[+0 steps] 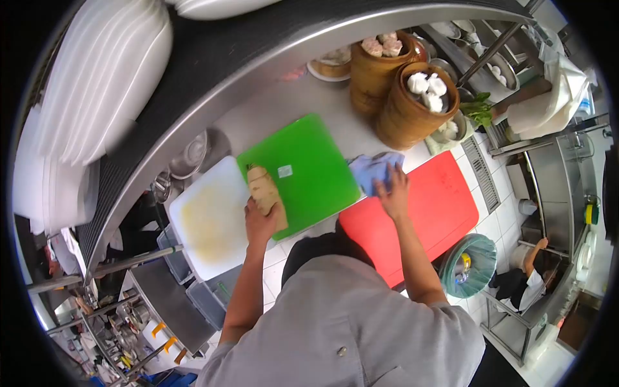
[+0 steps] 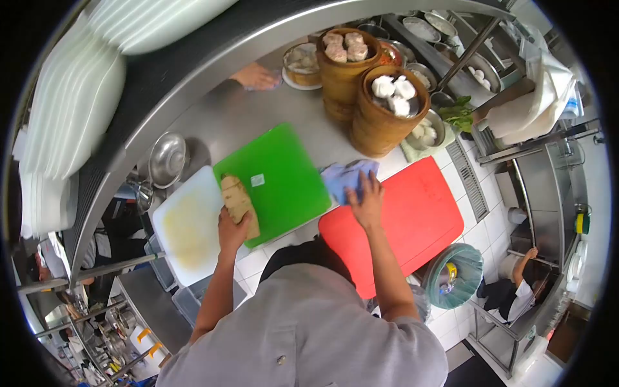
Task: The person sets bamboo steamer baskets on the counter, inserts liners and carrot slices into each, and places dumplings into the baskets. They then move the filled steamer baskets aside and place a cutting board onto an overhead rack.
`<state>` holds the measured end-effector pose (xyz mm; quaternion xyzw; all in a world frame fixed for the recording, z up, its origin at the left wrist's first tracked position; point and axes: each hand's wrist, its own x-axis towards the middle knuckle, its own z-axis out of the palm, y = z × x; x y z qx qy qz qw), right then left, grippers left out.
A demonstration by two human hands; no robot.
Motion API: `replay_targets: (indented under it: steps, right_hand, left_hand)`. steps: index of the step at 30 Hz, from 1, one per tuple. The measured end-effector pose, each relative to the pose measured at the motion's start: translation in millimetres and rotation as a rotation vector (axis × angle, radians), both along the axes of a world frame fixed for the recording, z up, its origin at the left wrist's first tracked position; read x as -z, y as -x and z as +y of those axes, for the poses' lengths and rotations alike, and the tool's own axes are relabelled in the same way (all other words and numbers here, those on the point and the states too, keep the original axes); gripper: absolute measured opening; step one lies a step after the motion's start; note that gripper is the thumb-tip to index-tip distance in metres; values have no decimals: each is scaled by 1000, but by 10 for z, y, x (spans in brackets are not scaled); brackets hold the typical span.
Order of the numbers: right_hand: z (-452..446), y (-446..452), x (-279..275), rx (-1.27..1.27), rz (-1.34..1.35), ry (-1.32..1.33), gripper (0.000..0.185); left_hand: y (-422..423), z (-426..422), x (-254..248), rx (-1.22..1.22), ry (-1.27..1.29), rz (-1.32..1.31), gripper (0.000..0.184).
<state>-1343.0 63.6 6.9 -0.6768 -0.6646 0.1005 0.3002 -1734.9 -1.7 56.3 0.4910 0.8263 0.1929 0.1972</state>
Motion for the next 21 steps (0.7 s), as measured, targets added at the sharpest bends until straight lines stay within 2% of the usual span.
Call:
replay_targets:
  steps: [1, 3, 5, 6, 7, 9, 10, 11, 12, 14, 15, 16, 17, 19, 21]
  right_hand:
    - [-76, 207, -11, -32, -109, 19, 56]
    - [-28, 321, -49, -61, -188, 73, 57]
    - [209, 281, 17, -91, -249, 301, 57]
    - [315, 271, 28, -57, -252, 213, 49]
    - [352, 284, -29, -52, -263, 204, 49]
    - [389, 372, -167, 71, -456, 58, 42]
    - [378, 463, -354, 99, -315, 112, 42]
    - [347, 526, -354, 100, -322, 114, 42]
    - [316, 571, -362, 97, -136, 226, 44]
    - [125, 758, -315, 138, 164, 445, 49]
    - [18, 859, -160, 152, 160, 444, 49]
    - [-70, 969, 120, 202, 134, 309, 50]
    - [-172, 1056, 289, 255, 107, 177, 52]
    - [-190, 1117, 367, 312, 91, 95, 58]
    - [-265, 956, 522, 284, 201, 161, 59]
  left_hand:
    - [-6, 8, -83, 28, 34, -10, 81]
    - [12, 19, -229, 60, 54, -31, 76]
    - [56, -19, -352, 18, 2, -214, 68]
    - [99, -53, -402, 26, -6, -223, 68]
    - [155, -115, -436, -38, -61, -278, 64]
    - [341, -288, -390, -112, -118, -344, 60]
    - [483, -419, -328, -149, -233, -347, 60]
    - [609, -543, -271, -182, -348, -348, 59]
    - [681, -656, -361, -237, -342, -326, 60]
    - [1039, -843, -181, -186, -297, -291, 63]
    - [1229, -927, -66, -143, -257, -245, 66]
    - [1391, -999, 45, -47, -109, -25, 72]
    - [1442, -1053, 51, -29, -108, -30, 72]
    - [1438, -1060, -6, 15, -230, 347, 79]
    - [1500, -1062, -170, 155, -302, 314, 78]
